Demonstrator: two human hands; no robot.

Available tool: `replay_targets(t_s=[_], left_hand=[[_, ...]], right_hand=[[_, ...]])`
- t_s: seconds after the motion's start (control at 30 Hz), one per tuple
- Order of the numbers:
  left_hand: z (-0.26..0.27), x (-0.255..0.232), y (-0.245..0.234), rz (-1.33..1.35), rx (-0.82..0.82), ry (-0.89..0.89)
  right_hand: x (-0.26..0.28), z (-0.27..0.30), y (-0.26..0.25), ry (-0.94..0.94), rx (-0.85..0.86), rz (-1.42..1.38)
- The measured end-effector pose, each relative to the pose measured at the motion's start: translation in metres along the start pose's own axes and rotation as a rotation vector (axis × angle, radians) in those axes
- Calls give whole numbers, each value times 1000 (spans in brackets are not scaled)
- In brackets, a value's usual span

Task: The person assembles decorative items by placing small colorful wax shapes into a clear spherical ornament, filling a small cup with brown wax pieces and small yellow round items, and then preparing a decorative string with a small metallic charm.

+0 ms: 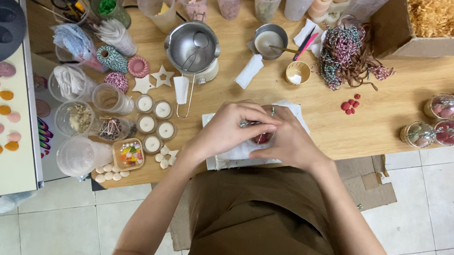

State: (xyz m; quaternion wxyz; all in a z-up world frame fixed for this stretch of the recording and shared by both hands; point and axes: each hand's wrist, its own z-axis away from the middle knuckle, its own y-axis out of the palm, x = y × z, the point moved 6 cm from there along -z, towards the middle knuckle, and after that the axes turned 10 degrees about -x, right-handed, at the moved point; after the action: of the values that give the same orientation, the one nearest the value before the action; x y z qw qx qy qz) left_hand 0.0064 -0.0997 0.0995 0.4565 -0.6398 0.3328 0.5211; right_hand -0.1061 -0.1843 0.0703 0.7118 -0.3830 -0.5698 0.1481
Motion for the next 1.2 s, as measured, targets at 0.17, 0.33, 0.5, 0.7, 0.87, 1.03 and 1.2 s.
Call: replay_targets(t_s=[0.17, 0.33, 0.5, 0.7, 0.87, 1.03, 1.2], left_hand=[[-5, 2, -2, 27, 15, 2], [-10, 4, 6, 24, 84, -91], [-11, 11, 4, 132, 69, -114], [-15, 17, 2, 240, 59, -46], [-22, 28, -2, 408, 92, -98], [-30, 34, -6, 386, 77, -72], [-20, 7, -13, 50, 51, 118]], right_hand=[[-17, 9, -44, 73, -68, -700], [-47, 8, -29, 407, -204, -897], [-46, 10, -33, 371, -331, -1099], [-31, 14, -41, 309, -372, -1051], [-22, 19, -44, 295, -335, -1070], [-4, 25, -47, 294, -282, -975], [-5, 15, -42, 300, -280, -753]])
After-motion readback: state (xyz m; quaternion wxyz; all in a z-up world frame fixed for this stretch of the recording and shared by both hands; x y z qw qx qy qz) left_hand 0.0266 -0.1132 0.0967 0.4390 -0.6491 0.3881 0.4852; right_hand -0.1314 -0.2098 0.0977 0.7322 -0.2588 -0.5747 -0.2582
